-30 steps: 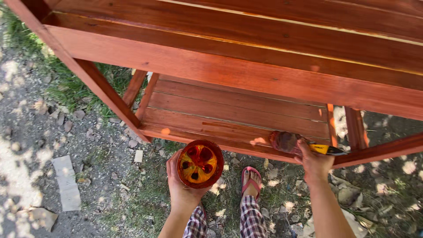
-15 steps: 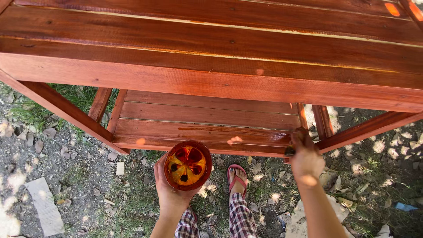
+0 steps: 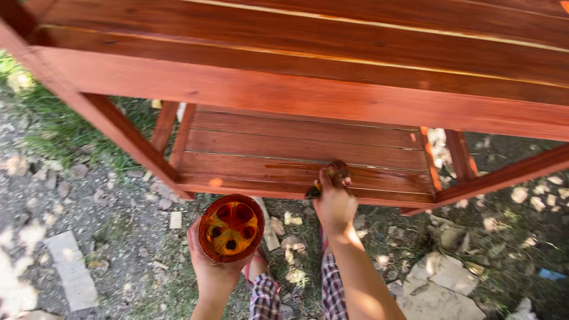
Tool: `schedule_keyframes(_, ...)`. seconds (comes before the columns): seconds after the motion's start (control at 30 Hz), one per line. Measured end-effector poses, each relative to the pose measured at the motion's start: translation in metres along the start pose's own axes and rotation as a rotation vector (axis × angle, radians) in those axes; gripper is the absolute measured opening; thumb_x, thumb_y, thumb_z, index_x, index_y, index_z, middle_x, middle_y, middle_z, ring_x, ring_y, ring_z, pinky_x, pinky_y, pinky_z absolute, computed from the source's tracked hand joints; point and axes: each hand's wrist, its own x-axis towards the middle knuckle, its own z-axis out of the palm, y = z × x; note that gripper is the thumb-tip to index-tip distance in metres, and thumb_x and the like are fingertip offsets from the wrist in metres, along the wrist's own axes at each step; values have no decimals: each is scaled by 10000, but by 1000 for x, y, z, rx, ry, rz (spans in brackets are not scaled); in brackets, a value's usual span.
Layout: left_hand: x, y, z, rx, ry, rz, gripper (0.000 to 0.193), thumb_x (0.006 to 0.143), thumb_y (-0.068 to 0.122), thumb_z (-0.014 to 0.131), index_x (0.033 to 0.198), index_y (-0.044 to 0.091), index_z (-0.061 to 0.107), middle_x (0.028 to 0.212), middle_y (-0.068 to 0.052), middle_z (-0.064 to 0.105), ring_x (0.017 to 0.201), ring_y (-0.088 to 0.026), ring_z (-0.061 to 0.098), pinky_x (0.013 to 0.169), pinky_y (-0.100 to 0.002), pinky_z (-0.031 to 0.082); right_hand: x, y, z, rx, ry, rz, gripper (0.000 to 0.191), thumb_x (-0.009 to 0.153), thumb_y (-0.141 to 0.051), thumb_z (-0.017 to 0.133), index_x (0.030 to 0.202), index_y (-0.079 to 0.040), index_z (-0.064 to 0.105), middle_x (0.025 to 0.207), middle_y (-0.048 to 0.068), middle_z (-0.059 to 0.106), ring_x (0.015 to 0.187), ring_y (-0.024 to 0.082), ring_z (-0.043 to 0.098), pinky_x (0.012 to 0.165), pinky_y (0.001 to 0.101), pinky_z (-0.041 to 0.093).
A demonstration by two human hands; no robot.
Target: The person applies reddish-brown wood stain to a multi-tier wooden shelf unit using a brush, holding a stain container in one hand. They brush the shelves, rails, and edges, moving around the unit to coat different surfaces.
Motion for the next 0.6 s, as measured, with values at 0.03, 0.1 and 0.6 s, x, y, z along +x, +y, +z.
schedule_keyframes(0.03, 2, -7, -10, 24, 13, 2, 1001, 403, 191, 996, 1283, 60, 537, 1267, -124, 539, 1208, -301, 537, 1054, -440, 453, 2, -25, 6, 26, 0, -24, 389, 889, -291, 731, 1263, -186, 701, 1071, 122, 749, 804, 279, 757, 589, 412, 624)
schedule_keyframes(0.1, 6, -21, -29, -79, 53, -31, 997, 445, 211, 974, 1311, 47, 508, 1282, -121, 521, 1197, -294, 552, 1043, -425, 464, 5, -78, 18, 81, -27, -36, 400, 858, -294, 724, 1244, -189, 704, 1051, 118, 748, 821, 285, 760, 560, 422, 619)
schedule_keyframes(0.6, 30, -93, -110, -14, 205, -77, 960, 502, 215, 978, 1313, 44, 494, 1265, -122, 521, 1172, -276, 569, 1020, -391, 478, 39, -292, 86, 1374, -282, 319, 304, 936, -219, 761, 1214, -99, 740, 893, 84, 773, 644, 151, 711, 494, 275, 582)
